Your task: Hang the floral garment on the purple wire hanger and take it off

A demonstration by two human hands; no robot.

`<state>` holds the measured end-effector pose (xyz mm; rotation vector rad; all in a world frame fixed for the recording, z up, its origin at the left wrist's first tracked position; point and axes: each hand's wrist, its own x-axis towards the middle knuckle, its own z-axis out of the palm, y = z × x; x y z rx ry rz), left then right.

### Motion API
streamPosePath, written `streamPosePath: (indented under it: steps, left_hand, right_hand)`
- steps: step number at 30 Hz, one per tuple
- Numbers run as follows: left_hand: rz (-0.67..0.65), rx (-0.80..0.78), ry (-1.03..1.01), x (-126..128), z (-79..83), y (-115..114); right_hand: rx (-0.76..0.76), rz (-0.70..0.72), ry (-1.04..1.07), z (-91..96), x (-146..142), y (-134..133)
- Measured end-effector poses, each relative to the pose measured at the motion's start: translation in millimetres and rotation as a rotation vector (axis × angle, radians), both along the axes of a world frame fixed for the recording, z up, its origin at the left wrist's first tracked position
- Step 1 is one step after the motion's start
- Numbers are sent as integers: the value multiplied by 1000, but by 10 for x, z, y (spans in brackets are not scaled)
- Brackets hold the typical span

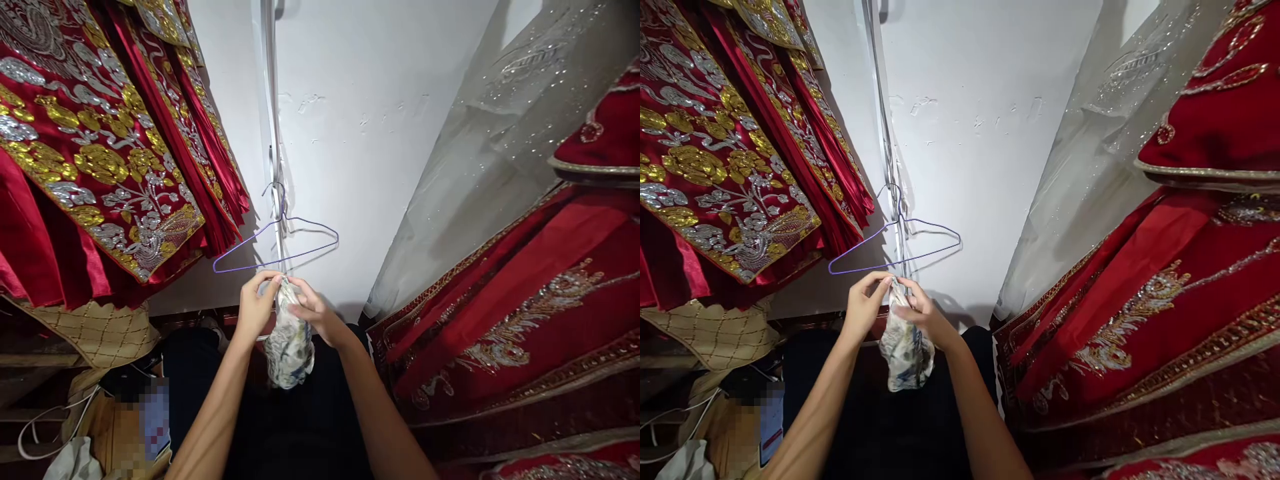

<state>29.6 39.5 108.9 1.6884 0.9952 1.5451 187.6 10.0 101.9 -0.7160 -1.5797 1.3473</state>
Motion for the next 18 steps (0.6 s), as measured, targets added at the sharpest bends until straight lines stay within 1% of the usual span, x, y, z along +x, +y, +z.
streamPosePath:
  steps: [1, 3, 4, 5, 6, 7, 8, 9, 10, 11, 12, 14, 16, 18]
  left_hand:
    - [-47, -29, -38, -50, -32, 32]
    - [-214, -124, -35, -137, -124, 29]
    - [-312, -185, 27, -179, -179, 1]
    - [-400, -245, 129, -224, -234, -37]
    - [-461, -292, 256, -277, -283, -77]
    - [-480, -319, 384, -341, -323, -111]
    - [-457, -326, 498, -415, -348, -133]
    - [-402, -316, 589, -500, -357, -142]
    - [-333, -300, 661, -593, -351, -137]
    - [-265, -288, 720, -691, -332, -122]
    - [-212, -284, 777, -789, -305, -100]
    - [-151, -288, 897, -977, -252, -52]
    - [-127, -291, 1008, -1150, -227, -17]
    - [-122, -305, 1110, -1313, -234, 9]
  right_hand:
    - [69, -5, -48, 68, 24, 23]
    - [207, -41, -113, 235, 74, 91]
    - [278, -69, -135, 324, 100, 143]
    - [340, -101, -146, 409, 128, 212]
    - [397, -150, -148, 481, 157, 298]
    - [454, -224, -143, 532, 188, 402]
    - [507, -314, -136, 557, 217, 519]
    - [548, -405, -134, 552, 242, 642]
    - [569, -480, -144, 516, 260, 764]
    - [567, -522, -175, 452, 273, 875]
    - [546, -523, -230, 366, 280, 970]
    - [474, -427, -391, 158, 294, 1095]
    - [394, -316, -534, -38, 335, 1133]
    - [351, -298, -573, -172, 420, 1114]
